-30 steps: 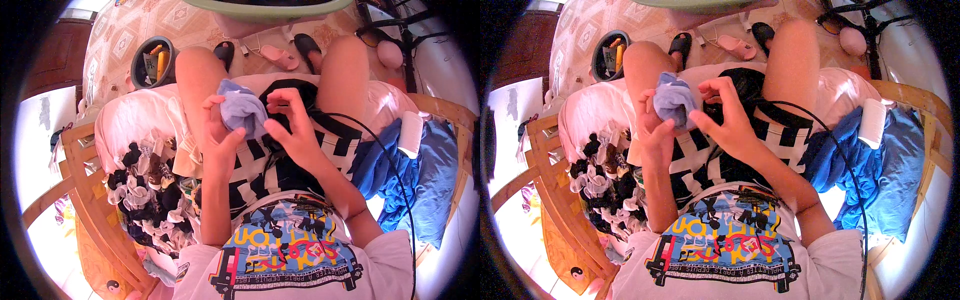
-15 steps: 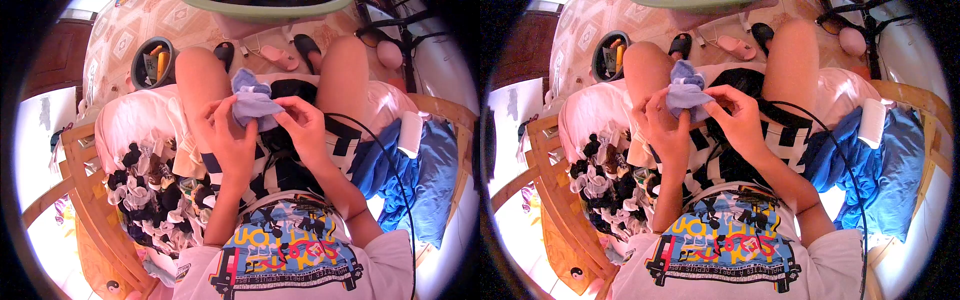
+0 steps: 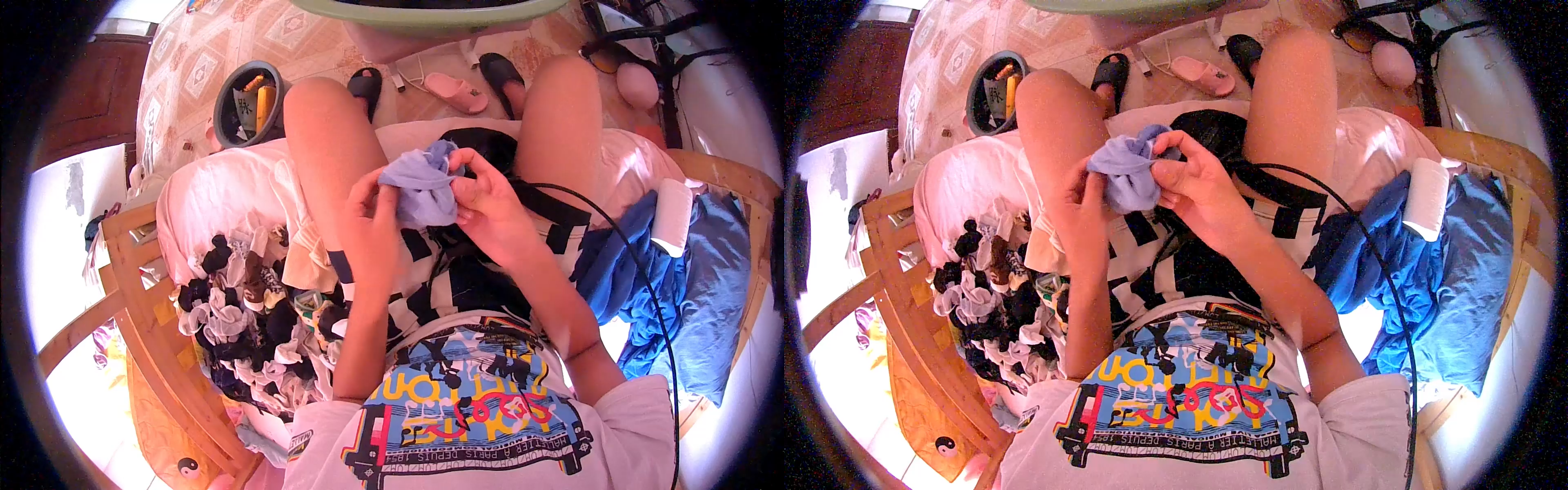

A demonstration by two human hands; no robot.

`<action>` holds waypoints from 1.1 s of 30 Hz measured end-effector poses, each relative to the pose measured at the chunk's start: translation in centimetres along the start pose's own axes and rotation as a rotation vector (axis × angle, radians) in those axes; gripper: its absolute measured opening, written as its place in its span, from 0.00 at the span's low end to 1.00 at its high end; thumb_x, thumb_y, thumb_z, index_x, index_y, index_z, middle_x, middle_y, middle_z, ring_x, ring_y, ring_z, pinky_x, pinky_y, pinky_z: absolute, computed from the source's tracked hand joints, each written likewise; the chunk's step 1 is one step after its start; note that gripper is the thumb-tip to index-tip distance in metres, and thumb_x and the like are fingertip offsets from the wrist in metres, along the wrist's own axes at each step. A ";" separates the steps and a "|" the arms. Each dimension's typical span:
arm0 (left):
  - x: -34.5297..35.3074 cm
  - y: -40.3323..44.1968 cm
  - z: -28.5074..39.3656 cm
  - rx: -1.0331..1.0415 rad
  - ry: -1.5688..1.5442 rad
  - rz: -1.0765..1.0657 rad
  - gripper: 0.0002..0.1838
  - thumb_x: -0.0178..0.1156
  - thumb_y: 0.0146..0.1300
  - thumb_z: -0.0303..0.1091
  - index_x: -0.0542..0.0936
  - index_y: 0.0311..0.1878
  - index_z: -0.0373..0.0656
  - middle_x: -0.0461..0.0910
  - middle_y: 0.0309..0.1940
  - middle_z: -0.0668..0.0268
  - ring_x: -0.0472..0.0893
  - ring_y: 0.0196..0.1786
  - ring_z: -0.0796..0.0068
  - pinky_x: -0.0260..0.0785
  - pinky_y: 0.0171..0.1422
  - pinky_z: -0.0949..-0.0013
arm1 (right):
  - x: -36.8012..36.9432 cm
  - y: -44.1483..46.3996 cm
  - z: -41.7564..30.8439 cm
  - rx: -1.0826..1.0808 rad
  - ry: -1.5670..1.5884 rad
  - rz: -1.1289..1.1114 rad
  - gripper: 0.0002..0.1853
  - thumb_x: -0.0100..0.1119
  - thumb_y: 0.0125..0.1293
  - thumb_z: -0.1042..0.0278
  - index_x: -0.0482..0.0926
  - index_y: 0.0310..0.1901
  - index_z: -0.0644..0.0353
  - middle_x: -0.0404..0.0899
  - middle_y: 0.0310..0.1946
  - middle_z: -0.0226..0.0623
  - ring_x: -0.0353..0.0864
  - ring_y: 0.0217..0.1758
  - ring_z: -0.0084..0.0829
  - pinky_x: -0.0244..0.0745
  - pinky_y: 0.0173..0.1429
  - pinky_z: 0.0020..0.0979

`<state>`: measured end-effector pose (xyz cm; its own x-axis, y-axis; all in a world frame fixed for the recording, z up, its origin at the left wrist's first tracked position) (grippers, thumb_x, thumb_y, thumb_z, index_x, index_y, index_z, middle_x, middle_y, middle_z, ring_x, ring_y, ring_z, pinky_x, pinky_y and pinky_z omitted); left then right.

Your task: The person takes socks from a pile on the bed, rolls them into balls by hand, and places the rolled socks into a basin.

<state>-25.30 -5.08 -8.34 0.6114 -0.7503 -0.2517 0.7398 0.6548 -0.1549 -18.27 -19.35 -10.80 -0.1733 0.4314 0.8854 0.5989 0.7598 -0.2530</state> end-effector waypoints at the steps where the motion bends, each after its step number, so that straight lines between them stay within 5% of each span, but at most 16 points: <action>1: 0.1 0.1 -0.3 -0.195 -0.203 -0.048 0.10 0.56 0.68 0.28 0.80 0.48 0.36 0.83 0.40 0.64 0.80 0.40 0.75 0.69 0.50 0.72 | 0.3 0.0 0.0 0.025 0.021 -0.053 0.16 0.64 0.66 0.69 0.67 0.49 0.55 0.77 0.43 0.27 0.75 0.38 0.18 0.71 0.43 0.23; 5: -0.2 0.4 -0.9 -0.394 -0.637 -0.263 0.21 0.51 0.70 0.37 0.74 0.59 0.31 0.80 0.53 0.57 0.80 0.56 0.63 0.70 0.65 0.61 | 0.6 0.2 -0.2 0.017 -0.028 0.076 0.15 0.63 0.66 0.67 0.67 0.49 0.55 0.77 0.42 0.28 0.77 0.43 0.20 0.72 0.48 0.24; 8: 0.7 -0.1 0.5 -0.525 -0.860 -0.303 0.15 0.51 0.71 0.34 0.77 0.53 0.34 0.82 0.48 0.60 0.80 0.52 0.71 0.70 0.62 0.68 | 0.2 0.3 -0.4 0.015 -0.039 0.009 0.14 0.62 0.67 0.67 0.67 0.48 0.55 0.76 0.43 0.29 0.78 0.49 0.22 0.72 0.53 0.26; 11: 0.7 -0.7 -0.5 -0.606 -0.993 -0.386 0.17 0.51 0.71 0.38 0.77 0.53 0.33 0.81 0.49 0.59 0.80 0.54 0.68 0.68 0.64 0.65 | 0.2 0.4 -0.3 0.018 -0.025 -0.013 0.14 0.62 0.67 0.67 0.67 0.49 0.55 0.76 0.43 0.29 0.77 0.48 0.21 0.71 0.54 0.26; 18: 0.7 -0.7 -0.9 -0.663 -0.864 -0.260 0.23 0.53 0.69 0.44 0.74 0.58 0.34 0.79 0.54 0.58 0.78 0.57 0.62 0.67 0.66 0.59 | -0.2 0.3 -0.3 0.039 -0.194 0.070 0.15 0.60 0.68 0.66 0.68 0.51 0.56 0.73 0.41 0.27 0.73 0.43 0.19 0.68 0.52 0.24; 20: 0.3 -0.2 -0.4 -0.455 -0.668 -0.268 0.23 0.53 0.70 0.47 0.75 0.56 0.37 0.80 0.51 0.61 0.79 0.54 0.66 0.68 0.64 0.60 | 0.0 0.3 -0.4 0.039 -0.290 0.122 0.16 0.60 0.68 0.67 0.68 0.53 0.57 0.72 0.40 0.27 0.72 0.42 0.19 0.68 0.51 0.24; 23: 0.5 0.1 0.5 -0.340 -0.626 -0.223 0.15 0.56 0.70 0.40 0.74 0.51 0.38 0.79 0.43 0.65 0.78 0.47 0.77 0.69 0.56 0.72 | 1.4 -0.1 -1.5 -0.392 -0.758 0.257 0.19 0.66 0.62 0.70 0.70 0.53 0.60 0.72 0.36 0.27 0.70 0.37 0.18 0.69 0.41 0.20; 27: 0.5 -0.1 1.6 -0.155 -0.338 -0.278 0.24 0.69 0.56 0.31 0.69 0.53 0.39 0.74 0.46 0.65 0.75 0.48 0.78 0.68 0.57 0.72 | 2.8 -0.3 -1.3 -0.265 -1.167 0.149 0.29 0.71 0.56 0.68 0.67 0.57 0.61 0.74 0.39 0.32 0.73 0.33 0.19 0.71 0.35 0.22; 33: 0.7 -0.3 1.2 -0.050 -0.327 -0.261 0.24 0.64 0.54 0.24 0.67 0.53 0.40 0.73 0.46 0.65 0.74 0.49 0.77 0.67 0.57 0.72 | 2.0 -0.1 -0.4 -0.139 -1.010 0.123 0.28 0.69 0.58 0.70 0.67 0.58 0.61 0.74 0.41 0.34 0.75 0.39 0.22 0.74 0.40 0.23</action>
<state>-24.76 -5.95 -7.37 0.4685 -0.8757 0.1172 0.8718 0.4367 -0.2218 -18.39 -18.70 -8.85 -0.6432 0.7594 0.0983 0.7311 0.6472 -0.2160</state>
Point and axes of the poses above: each hand's wrist, its own y-axis towards the middle knuckle, its own x-axis out of the palm, z = x × y, the point moved 5 cm from there along y, towards the middle knuckle
